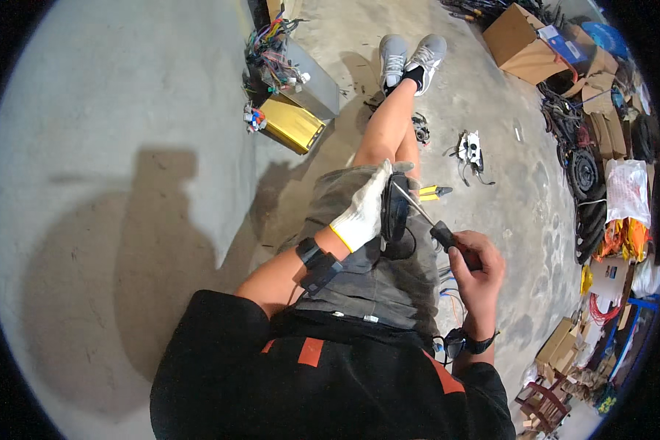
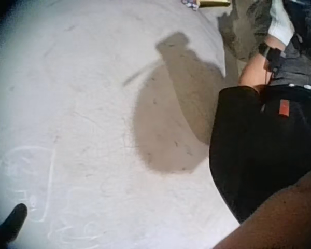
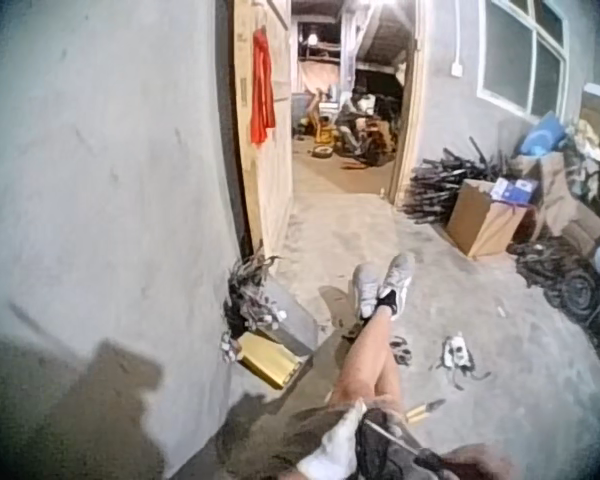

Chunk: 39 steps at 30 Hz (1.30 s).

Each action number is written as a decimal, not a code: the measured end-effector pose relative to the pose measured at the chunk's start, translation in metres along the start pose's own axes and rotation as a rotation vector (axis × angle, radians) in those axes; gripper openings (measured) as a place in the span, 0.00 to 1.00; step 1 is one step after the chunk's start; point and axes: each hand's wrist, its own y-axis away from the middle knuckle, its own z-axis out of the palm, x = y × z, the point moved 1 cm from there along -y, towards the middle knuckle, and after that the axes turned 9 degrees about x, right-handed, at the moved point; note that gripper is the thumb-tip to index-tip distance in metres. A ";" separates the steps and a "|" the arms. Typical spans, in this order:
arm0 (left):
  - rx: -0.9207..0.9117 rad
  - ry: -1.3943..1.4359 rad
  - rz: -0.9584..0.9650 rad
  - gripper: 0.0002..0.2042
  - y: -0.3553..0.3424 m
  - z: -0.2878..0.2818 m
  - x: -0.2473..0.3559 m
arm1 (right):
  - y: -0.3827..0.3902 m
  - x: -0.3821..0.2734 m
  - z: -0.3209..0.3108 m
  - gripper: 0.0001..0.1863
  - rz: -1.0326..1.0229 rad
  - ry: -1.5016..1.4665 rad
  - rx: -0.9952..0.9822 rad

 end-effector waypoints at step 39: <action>-0.028 -0.025 -0.018 0.26 -0.004 0.002 -0.009 | 0.015 0.009 -0.003 0.15 -0.114 0.083 -0.007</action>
